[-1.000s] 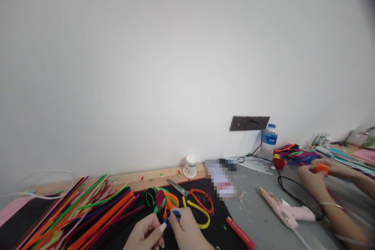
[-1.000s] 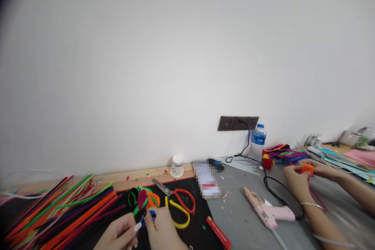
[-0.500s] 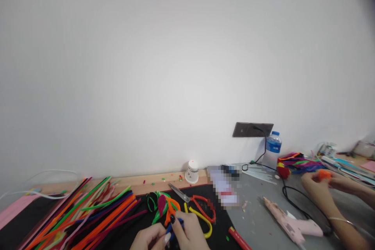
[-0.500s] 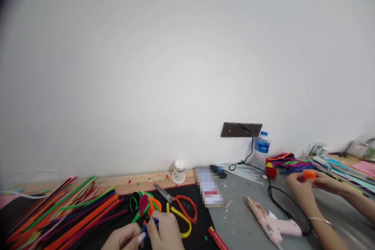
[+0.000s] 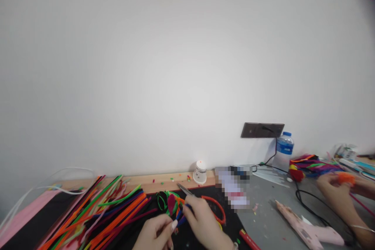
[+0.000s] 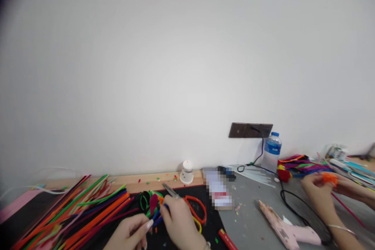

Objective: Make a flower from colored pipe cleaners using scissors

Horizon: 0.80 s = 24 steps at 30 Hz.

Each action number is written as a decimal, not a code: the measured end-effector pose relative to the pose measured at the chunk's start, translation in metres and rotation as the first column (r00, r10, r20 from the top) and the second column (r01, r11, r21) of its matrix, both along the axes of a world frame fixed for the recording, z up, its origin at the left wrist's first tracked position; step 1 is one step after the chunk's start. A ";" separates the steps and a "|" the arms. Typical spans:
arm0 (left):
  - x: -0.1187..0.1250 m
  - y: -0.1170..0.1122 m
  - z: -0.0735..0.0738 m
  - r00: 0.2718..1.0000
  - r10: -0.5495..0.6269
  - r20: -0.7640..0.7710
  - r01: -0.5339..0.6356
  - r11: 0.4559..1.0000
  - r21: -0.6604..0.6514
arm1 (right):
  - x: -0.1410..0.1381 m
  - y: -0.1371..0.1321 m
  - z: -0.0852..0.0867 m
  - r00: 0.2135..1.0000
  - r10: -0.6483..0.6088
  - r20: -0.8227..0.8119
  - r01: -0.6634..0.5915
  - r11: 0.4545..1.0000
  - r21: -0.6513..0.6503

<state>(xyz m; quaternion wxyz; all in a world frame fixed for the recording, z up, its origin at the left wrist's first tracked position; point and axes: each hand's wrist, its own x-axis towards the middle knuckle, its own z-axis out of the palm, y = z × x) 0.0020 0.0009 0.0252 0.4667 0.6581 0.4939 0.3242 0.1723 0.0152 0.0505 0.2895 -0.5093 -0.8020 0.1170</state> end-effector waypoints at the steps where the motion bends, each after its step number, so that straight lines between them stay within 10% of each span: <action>1: -0.011 0.004 0.010 0.998 0.007 -0.060 -0.003 0.998 0.057 | 0.002 0.006 0.008 1.000 0.023 -0.001 -0.023 1.000 -0.009; 6: -0.071 0.021 0.049 0.710 0.239 -0.662 -0.014 0.945 0.326 | 0.001 0.038 0.027 0.986 0.104 0.131 -0.093 0.992 -0.087; 12: -0.075 0.023 0.031 0.563 0.201 -0.802 0.015 0.967 0.253 | -0.002 0.031 0.013 0.998 -0.003 0.061 0.005 1.000 -0.022; 24: -0.073 0.031 0.015 0.610 0.121 -0.783 0.077 0.975 0.210 | 0.026 0.008 -0.018 0.991 -0.117 -0.066 0.116 0.993 -0.027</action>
